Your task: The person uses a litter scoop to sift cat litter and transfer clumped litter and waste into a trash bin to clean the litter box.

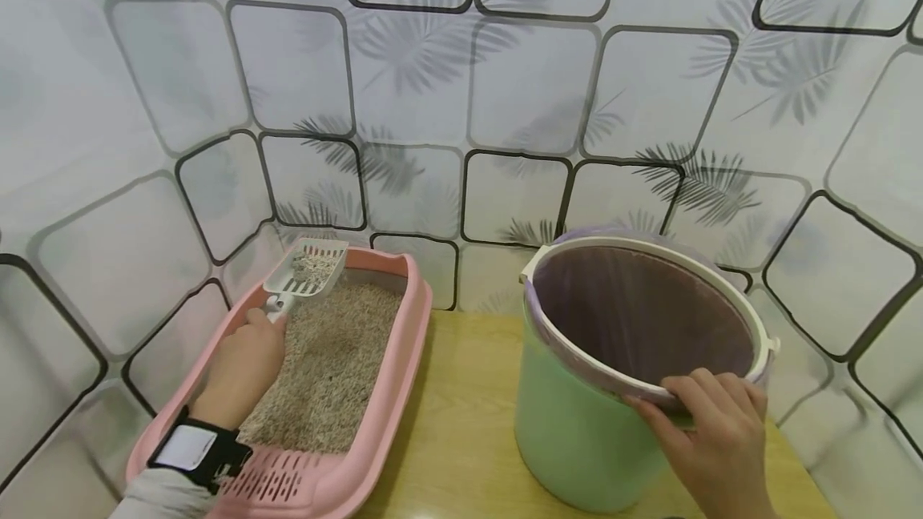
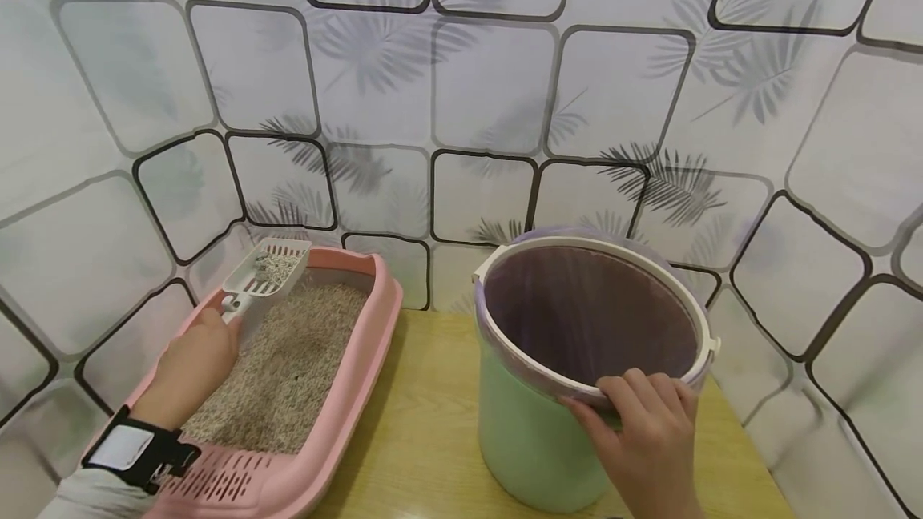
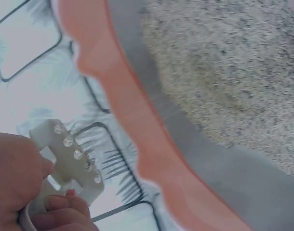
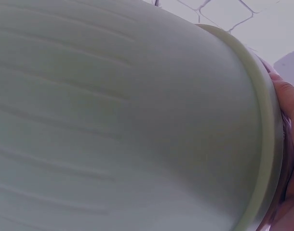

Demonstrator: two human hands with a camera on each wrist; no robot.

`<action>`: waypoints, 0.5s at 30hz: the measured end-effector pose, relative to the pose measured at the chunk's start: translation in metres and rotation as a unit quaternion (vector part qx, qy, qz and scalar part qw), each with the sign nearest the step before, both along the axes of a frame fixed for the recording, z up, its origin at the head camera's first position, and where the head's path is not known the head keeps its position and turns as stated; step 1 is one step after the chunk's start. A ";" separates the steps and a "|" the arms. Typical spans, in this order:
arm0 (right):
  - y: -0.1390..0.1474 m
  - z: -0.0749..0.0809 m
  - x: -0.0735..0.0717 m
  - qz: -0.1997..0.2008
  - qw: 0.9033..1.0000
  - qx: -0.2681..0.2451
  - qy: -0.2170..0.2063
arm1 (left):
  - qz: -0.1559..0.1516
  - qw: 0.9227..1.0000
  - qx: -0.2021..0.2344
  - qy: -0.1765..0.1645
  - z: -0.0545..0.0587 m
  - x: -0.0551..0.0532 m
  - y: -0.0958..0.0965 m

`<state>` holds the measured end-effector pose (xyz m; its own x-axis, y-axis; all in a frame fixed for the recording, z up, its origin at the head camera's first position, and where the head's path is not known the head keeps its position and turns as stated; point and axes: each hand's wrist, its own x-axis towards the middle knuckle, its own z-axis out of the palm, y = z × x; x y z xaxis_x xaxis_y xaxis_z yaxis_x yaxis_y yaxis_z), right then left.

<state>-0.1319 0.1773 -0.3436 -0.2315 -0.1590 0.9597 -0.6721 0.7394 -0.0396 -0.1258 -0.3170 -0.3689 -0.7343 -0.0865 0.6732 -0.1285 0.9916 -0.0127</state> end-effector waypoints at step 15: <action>-0.008 0.008 0.002 0.008 1.000 -0.013 0.020 | 0.013 0.995 0.099 0.026 0.004 -0.007 -0.003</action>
<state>-0.1300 0.1688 -0.3354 -0.1899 -0.1374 0.9721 -0.6856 0.7273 -0.0311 -0.1333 -0.3196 -0.3646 -0.6940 -0.2403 0.6787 -0.1501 0.9702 0.1899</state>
